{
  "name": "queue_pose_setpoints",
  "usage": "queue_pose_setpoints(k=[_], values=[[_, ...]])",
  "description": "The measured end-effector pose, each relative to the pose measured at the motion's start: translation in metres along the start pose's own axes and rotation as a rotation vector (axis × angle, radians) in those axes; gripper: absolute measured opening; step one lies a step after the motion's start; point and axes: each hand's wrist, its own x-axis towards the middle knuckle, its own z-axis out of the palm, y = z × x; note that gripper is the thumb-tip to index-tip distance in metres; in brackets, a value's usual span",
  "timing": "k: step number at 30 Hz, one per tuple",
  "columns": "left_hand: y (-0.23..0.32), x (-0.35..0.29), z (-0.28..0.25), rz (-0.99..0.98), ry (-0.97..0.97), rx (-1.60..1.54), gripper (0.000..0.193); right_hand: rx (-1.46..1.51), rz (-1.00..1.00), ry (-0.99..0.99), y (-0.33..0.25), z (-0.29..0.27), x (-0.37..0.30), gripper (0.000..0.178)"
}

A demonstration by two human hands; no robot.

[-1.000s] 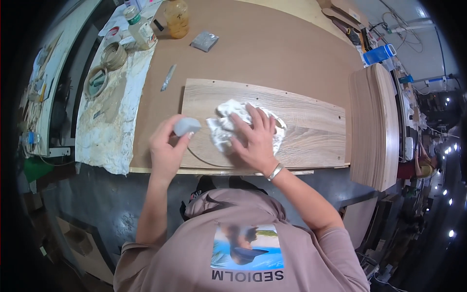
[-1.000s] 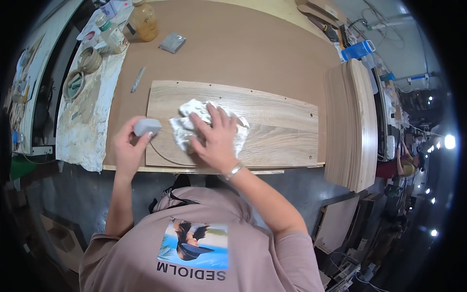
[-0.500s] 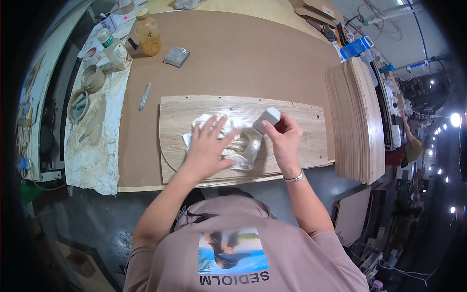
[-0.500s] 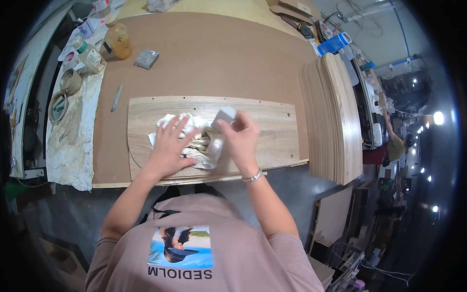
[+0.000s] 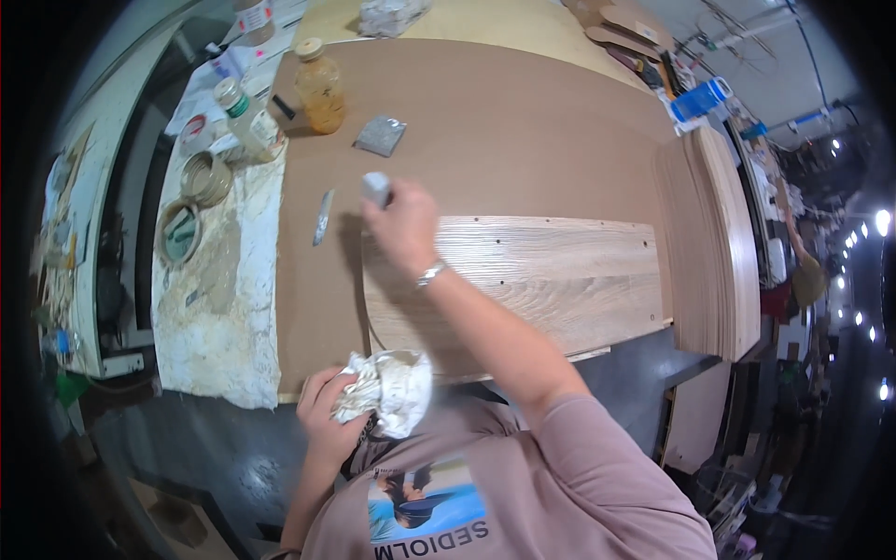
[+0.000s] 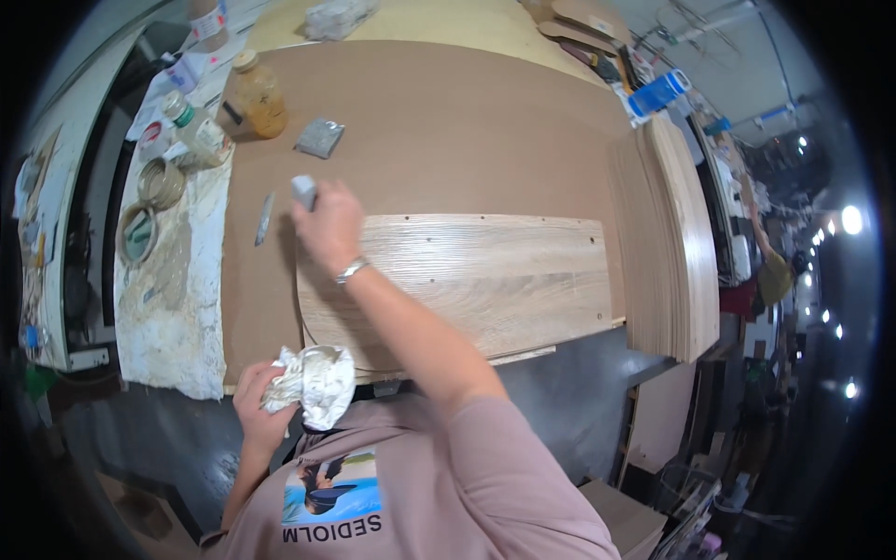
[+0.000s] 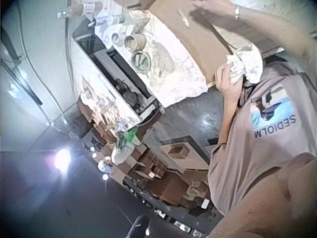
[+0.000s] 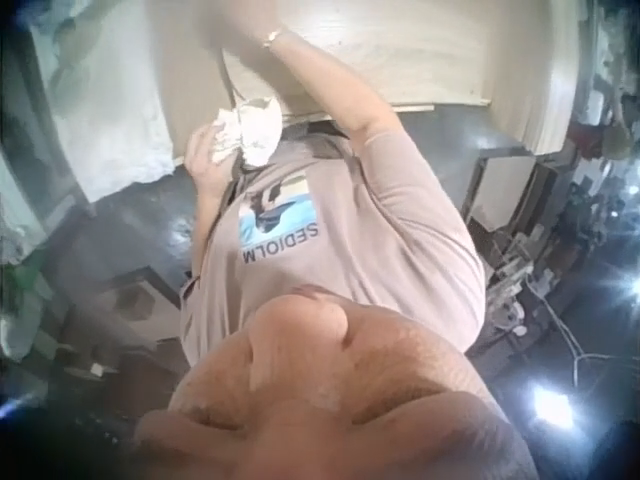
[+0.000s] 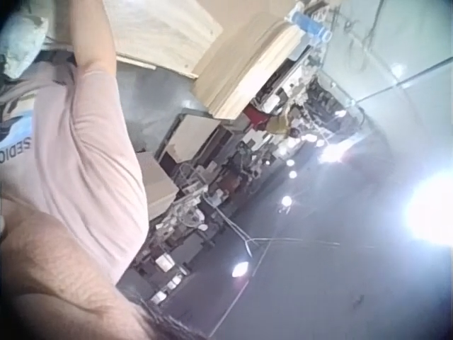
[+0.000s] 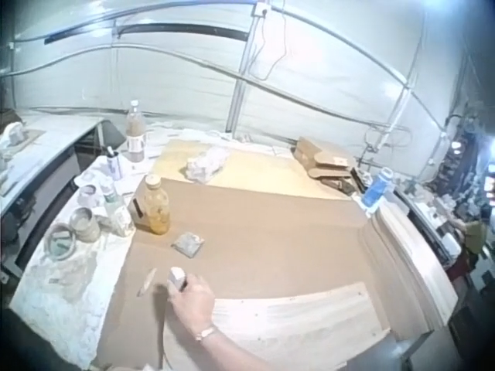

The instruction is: The person wipes a wooden board with a cloth and sands the edges and surface using a sanding block.

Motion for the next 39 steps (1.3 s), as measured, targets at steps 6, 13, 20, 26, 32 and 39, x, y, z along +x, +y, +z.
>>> queue_pose_setpoints(k=[6, 13, 20, 26, 32, 39], values=[[-0.025, 0.008, -0.013, -0.058, -0.045, -0.066, 0.047, -0.09, 0.029, 0.121, 0.004, 0.013, -0.011, 0.026], [-0.036, 0.046, -0.025, 0.071, -0.036, -0.115, 0.047, -0.213, 0.184, 0.31, 0.055, -0.062, -0.011, 0.024], [-0.028, 0.062, -0.013, 0.155, -0.136, -0.152, 0.05, -0.13, 0.06, 0.218, 0.022, -0.001, -0.018, 0.022], [-0.028, 0.056, -0.015, 0.113, -0.142, -0.157, 0.051, -0.375, 0.179, 0.396, 0.107, -0.097, -0.007, 0.019], [-0.009, 0.076, 0.001, 0.15, -0.086, -0.149, 0.05, -0.293, 0.111, 0.286, 0.094, -0.088, -0.006, 0.023], [0.033, 0.091, 0.037, 0.199, -0.087, -0.034, 0.051, -0.291, 0.152, 0.267, 0.142, -0.143, 0.002, 0.023]])
